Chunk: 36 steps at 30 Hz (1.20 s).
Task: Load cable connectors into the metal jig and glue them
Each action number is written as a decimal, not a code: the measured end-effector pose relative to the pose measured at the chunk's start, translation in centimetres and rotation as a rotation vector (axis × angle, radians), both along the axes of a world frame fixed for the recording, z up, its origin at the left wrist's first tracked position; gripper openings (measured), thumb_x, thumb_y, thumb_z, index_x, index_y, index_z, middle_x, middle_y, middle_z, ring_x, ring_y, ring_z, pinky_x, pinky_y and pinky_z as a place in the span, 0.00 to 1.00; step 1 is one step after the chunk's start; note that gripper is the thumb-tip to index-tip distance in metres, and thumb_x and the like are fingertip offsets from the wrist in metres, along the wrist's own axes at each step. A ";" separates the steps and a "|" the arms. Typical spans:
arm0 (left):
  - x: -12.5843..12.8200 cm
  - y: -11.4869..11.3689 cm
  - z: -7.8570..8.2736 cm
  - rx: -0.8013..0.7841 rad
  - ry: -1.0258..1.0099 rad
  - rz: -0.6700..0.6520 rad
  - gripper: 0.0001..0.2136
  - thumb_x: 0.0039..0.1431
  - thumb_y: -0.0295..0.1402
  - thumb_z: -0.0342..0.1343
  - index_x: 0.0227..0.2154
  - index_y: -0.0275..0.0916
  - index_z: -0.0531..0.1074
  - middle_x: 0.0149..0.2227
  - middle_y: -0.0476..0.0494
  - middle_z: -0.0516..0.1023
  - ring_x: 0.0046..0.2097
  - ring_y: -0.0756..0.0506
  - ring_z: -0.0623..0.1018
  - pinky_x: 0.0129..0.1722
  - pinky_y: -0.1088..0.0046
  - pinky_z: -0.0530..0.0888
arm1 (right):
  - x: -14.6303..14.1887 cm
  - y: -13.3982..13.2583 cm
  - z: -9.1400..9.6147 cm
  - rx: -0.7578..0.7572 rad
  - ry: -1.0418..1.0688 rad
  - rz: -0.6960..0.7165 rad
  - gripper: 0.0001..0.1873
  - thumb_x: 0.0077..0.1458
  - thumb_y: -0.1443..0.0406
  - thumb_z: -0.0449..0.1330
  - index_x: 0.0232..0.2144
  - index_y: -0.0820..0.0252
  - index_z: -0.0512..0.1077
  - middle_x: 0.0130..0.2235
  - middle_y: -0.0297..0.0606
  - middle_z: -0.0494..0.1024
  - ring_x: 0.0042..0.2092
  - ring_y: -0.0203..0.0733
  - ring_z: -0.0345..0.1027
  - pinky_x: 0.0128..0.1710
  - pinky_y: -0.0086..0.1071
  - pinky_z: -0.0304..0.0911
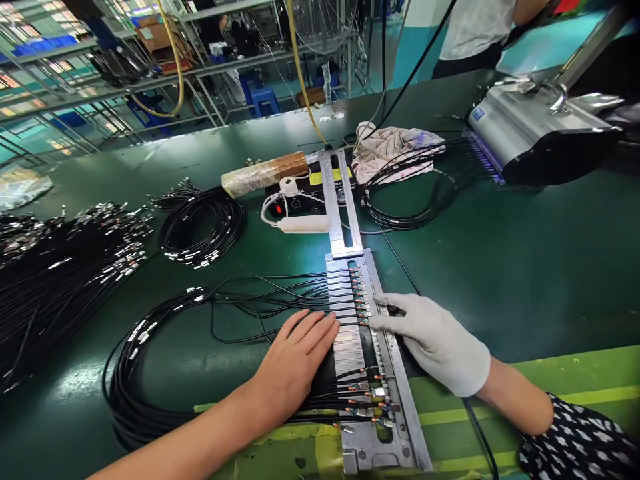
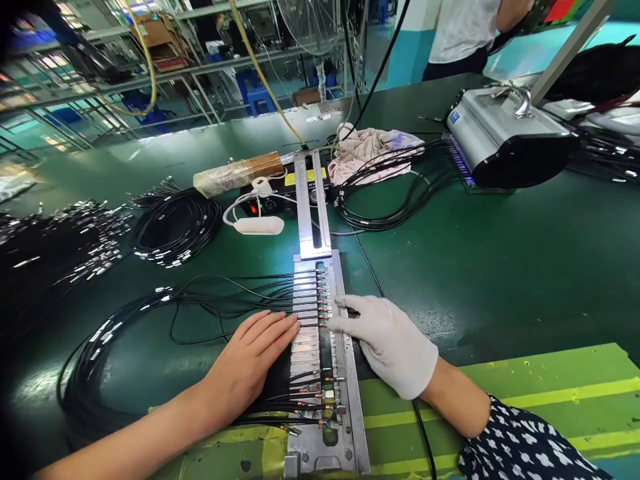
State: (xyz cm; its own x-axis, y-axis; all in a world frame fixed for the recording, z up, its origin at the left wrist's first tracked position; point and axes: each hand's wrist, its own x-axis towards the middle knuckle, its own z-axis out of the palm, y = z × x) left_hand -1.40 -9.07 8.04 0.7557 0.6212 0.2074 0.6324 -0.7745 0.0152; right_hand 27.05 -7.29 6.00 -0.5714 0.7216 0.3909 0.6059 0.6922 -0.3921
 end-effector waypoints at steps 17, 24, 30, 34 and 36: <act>-1.7 -4.9 2.9 -0.799 -0.483 0.413 0.10 0.68 0.34 0.48 0.37 0.42 0.74 0.36 0.47 0.74 0.38 0.47 0.74 0.38 0.73 0.70 | 0.4 -2.1 0.2 -0.210 0.142 -0.215 0.20 0.62 0.69 0.49 0.50 0.46 0.73 0.56 0.36 0.72 0.57 0.43 0.68 0.56 0.41 0.68; -9.9 -8.7 2.5 -0.461 -0.215 0.378 0.10 0.65 0.39 0.54 0.46 0.44 0.71 0.43 0.43 0.75 0.44 0.43 0.74 0.44 0.68 0.73 | 0.5 -2.1 0.1 -0.187 0.133 -0.215 0.18 0.63 0.67 0.50 0.50 0.48 0.73 0.55 0.38 0.74 0.55 0.45 0.70 0.54 0.43 0.70; -13.7 -8.6 0.9 -0.323 -0.244 0.252 0.06 0.67 0.32 0.48 0.37 0.40 0.69 0.33 0.45 0.72 0.34 0.46 0.71 0.35 0.73 0.73 | 0.3 -1.8 -0.2 -0.193 0.143 -0.223 0.17 0.63 0.66 0.50 0.48 0.47 0.74 0.54 0.39 0.75 0.54 0.47 0.72 0.52 0.46 0.72; -14.2 -6.2 1.2 -0.348 -0.218 0.172 0.09 0.66 0.27 0.45 0.40 0.41 0.70 0.35 0.43 0.73 0.37 0.46 0.72 0.39 0.73 0.73 | 0.3 -1.9 -0.4 -0.201 0.128 -0.240 0.18 0.63 0.66 0.50 0.49 0.45 0.74 0.55 0.39 0.74 0.53 0.48 0.73 0.51 0.49 0.72; -14.4 -5.5 1.5 -0.408 -0.266 0.193 0.10 0.67 0.27 0.43 0.39 0.41 0.70 0.37 0.42 0.74 0.39 0.46 0.74 0.41 0.74 0.73 | 0.2 -1.9 -0.4 -0.201 0.112 -0.271 0.18 0.62 0.66 0.50 0.49 0.46 0.74 0.55 0.39 0.75 0.54 0.48 0.73 0.51 0.48 0.73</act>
